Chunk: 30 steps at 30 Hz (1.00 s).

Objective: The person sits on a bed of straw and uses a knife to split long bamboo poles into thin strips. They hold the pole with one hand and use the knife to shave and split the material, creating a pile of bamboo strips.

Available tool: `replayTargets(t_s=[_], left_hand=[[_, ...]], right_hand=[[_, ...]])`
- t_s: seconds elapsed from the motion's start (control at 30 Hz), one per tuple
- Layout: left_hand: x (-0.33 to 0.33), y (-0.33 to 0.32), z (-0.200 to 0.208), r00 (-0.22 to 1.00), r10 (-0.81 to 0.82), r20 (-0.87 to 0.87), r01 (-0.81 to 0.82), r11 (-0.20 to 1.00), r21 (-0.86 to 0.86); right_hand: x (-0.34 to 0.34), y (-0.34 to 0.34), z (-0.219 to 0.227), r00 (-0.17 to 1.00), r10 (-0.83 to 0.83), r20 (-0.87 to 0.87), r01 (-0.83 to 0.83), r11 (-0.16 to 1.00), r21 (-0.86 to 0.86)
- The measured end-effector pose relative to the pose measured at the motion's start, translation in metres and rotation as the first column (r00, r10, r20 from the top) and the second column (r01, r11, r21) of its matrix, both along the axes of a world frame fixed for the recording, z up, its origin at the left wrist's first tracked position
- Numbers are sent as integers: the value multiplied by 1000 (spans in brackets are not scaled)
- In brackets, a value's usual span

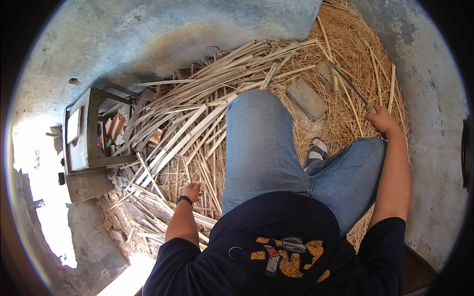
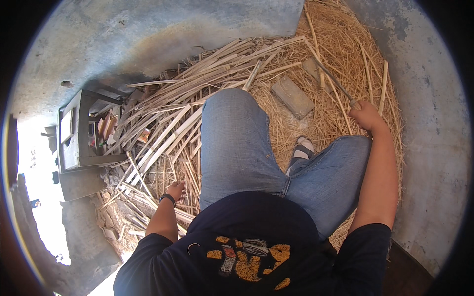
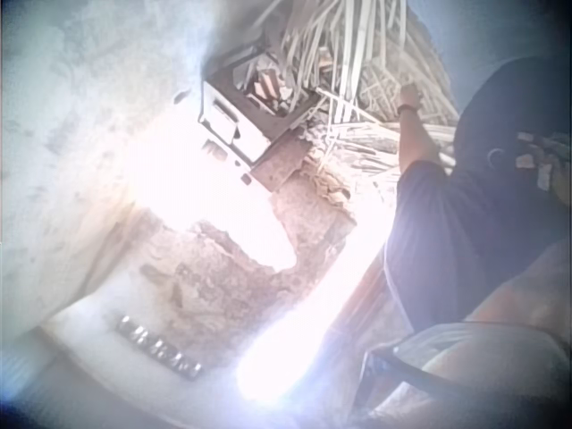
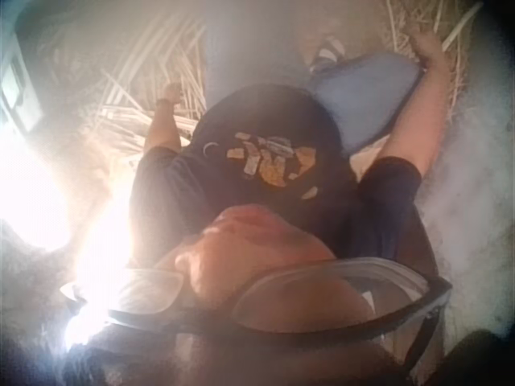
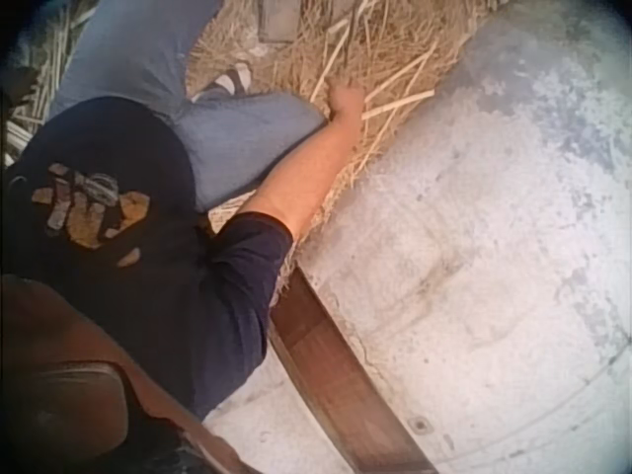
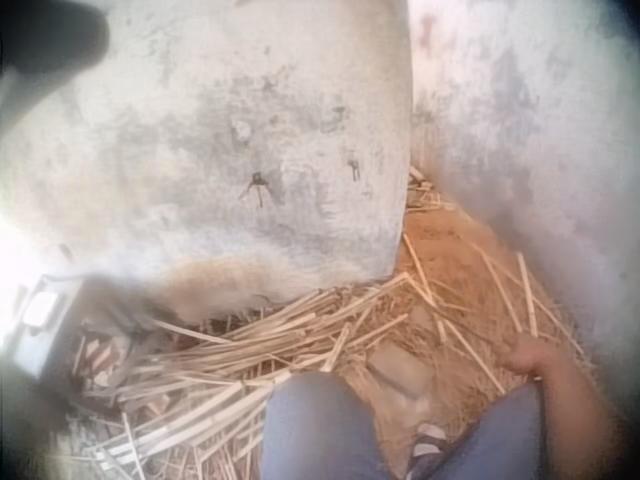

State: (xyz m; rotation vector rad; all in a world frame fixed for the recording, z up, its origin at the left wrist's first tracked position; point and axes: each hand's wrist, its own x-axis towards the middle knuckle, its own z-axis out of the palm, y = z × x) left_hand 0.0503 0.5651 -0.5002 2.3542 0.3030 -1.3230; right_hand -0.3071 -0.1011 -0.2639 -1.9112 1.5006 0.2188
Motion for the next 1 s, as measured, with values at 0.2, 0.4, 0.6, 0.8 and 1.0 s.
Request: replayTargets(t_s=[0.2, 0.4, 0.6, 0.8, 1.0], left_hand=[[1, -5, 6, 1000, 8, -24, -7, 1000, 15], [1, -4, 3, 1000, 11, -22, -11, 1000, 5], [7, 0, -9, 1000, -5, -8, 5, 1000, -9], [8, -5, -14, 1000, -27, -8, 27, 999, -21], [7, -10, -12, 999, 9, -31, -9, 1000, -17]], right_hand=[[-3, -5, -5, 1000, 16, -19, -16, 1000, 13], [-2, -4, -4, 1000, 27, -11, -27, 1000, 15], [2, 0, 1, 1000, 26, -18, -26, 1000, 14], [2, 1, 2, 1000, 23, -13, -23, 999, 22], [1, 0, -2, 999, 33, -11, -33, 999, 21]])
